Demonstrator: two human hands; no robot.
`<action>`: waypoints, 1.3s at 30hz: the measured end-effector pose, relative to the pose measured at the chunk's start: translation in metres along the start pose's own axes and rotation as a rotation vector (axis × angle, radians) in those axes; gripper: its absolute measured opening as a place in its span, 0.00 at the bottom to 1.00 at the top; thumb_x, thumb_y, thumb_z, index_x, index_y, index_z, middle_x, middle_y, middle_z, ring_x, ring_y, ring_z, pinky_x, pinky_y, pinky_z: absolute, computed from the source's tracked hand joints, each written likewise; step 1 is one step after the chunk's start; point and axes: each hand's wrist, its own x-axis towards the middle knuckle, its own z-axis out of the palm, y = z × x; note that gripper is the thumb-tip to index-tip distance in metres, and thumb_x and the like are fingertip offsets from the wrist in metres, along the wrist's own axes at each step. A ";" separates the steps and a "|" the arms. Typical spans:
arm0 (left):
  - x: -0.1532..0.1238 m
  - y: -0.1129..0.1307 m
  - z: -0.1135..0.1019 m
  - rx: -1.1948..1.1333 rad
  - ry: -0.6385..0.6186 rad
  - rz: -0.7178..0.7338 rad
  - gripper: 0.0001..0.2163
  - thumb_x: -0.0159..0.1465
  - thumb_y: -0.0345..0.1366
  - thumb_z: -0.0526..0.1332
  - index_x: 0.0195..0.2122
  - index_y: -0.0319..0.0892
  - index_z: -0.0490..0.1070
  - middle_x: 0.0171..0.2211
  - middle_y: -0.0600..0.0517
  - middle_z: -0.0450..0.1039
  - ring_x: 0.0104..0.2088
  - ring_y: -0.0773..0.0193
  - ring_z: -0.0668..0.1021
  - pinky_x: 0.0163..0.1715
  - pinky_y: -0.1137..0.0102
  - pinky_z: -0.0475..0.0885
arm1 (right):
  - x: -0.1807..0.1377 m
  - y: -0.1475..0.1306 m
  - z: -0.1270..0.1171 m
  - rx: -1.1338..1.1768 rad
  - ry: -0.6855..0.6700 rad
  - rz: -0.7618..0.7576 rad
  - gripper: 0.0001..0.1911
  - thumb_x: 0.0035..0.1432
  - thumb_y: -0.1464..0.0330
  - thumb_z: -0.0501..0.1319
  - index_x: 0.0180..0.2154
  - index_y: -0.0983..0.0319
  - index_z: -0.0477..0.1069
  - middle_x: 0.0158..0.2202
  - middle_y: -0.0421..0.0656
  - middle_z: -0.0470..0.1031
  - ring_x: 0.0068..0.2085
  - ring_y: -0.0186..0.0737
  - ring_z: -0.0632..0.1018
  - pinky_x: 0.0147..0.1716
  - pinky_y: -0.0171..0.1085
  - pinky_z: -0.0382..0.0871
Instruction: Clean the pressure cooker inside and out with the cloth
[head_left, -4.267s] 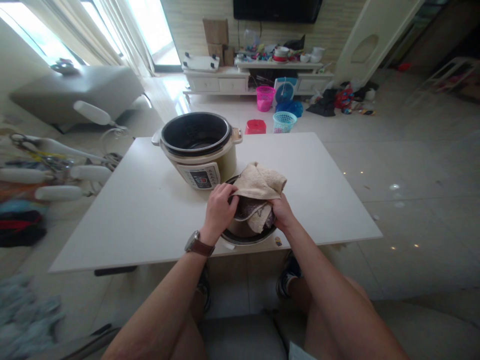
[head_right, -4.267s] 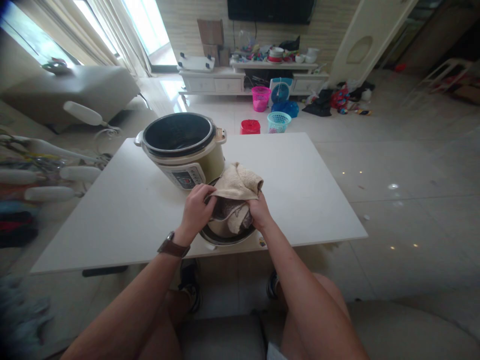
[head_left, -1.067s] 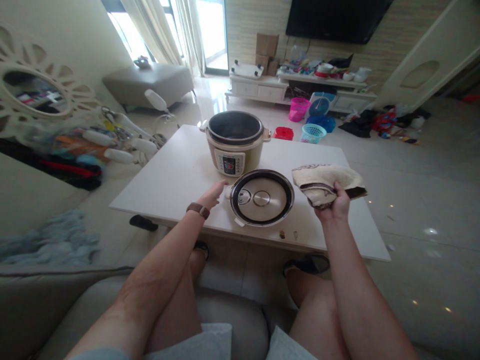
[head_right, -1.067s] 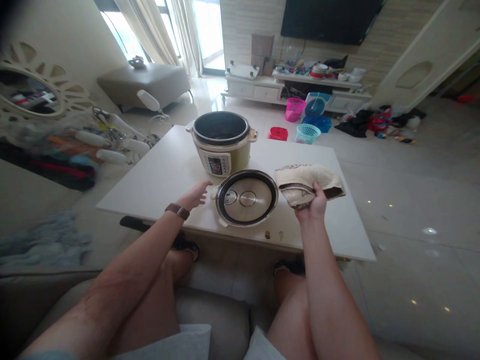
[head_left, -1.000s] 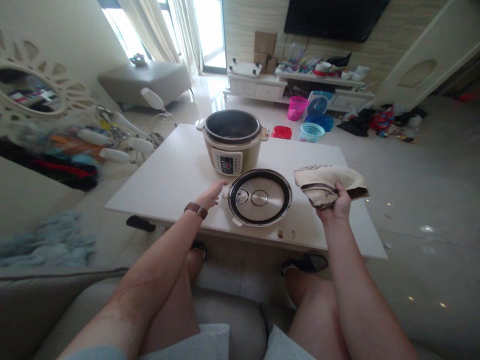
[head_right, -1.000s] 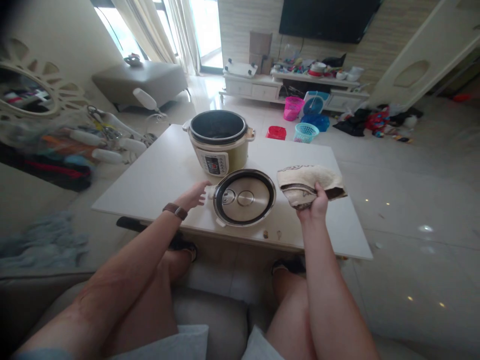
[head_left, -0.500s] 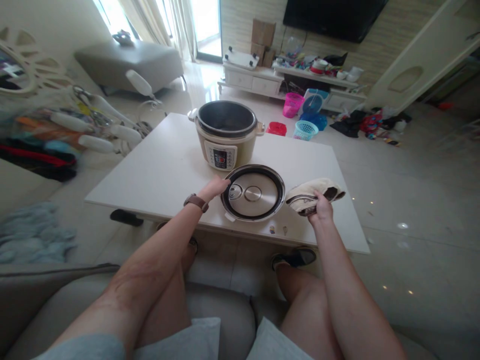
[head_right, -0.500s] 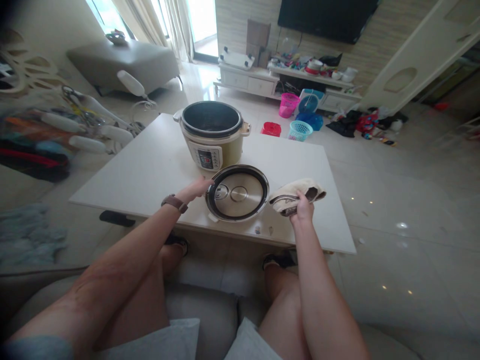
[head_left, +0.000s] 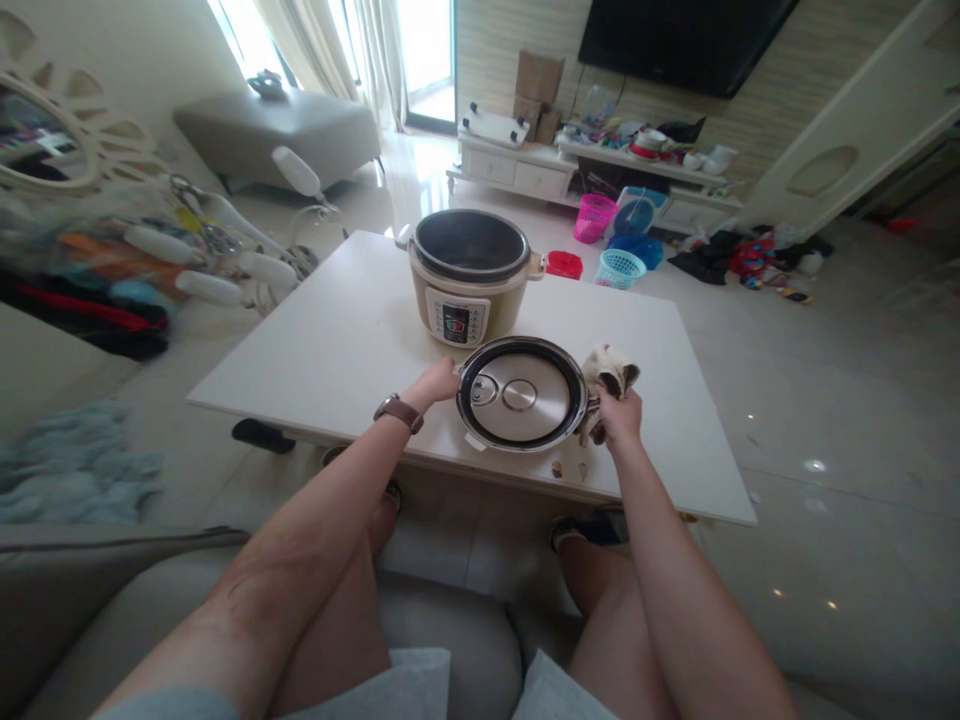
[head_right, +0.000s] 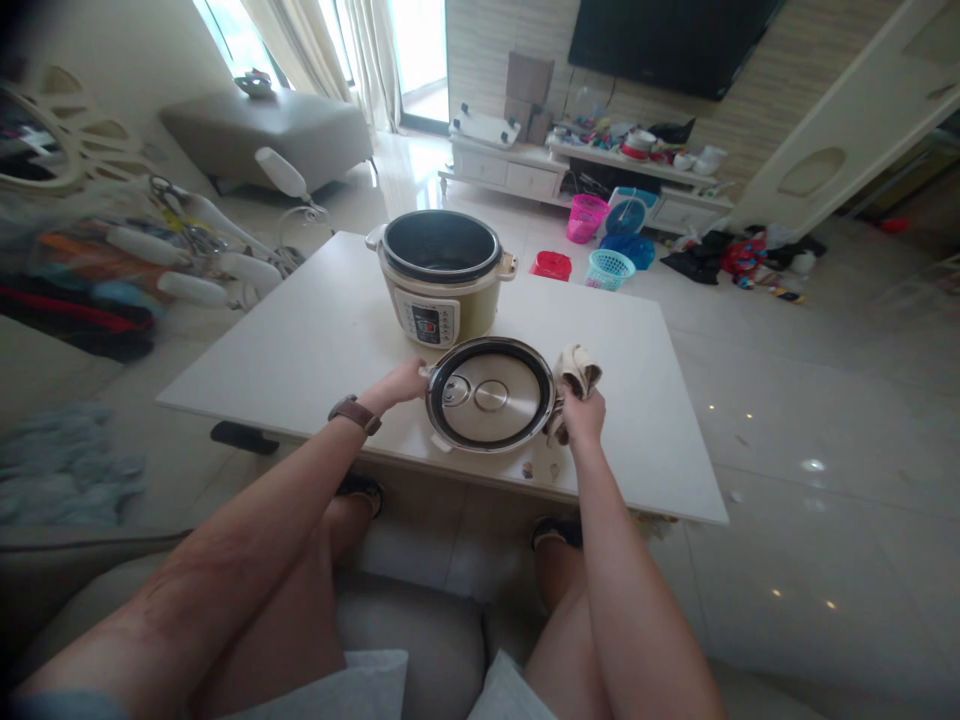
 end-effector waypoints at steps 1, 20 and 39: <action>-0.001 0.000 0.000 0.054 -0.002 0.022 0.19 0.60 0.29 0.64 0.54 0.39 0.75 0.53 0.34 0.82 0.55 0.45 0.82 0.51 0.62 0.74 | -0.001 0.001 0.001 -0.037 -0.027 -0.012 0.18 0.50 0.59 0.71 0.40 0.62 0.82 0.41 0.50 0.87 0.48 0.56 0.86 0.49 0.46 0.80; -0.015 0.001 0.013 0.305 0.024 0.140 0.12 0.60 0.29 0.63 0.44 0.45 0.80 0.45 0.39 0.80 0.51 0.46 0.81 0.50 0.60 0.75 | -0.010 -0.007 0.007 -0.187 -0.044 0.011 0.18 0.55 0.55 0.69 0.43 0.60 0.83 0.46 0.53 0.86 0.52 0.59 0.85 0.54 0.51 0.77; -0.006 0.001 0.017 0.262 0.049 0.161 0.09 0.59 0.27 0.63 0.39 0.44 0.78 0.40 0.42 0.78 0.53 0.47 0.78 0.52 0.61 0.74 | -0.014 -0.013 0.004 -0.181 -0.037 0.027 0.15 0.54 0.59 0.70 0.41 0.59 0.82 0.42 0.50 0.86 0.51 0.57 0.85 0.55 0.51 0.77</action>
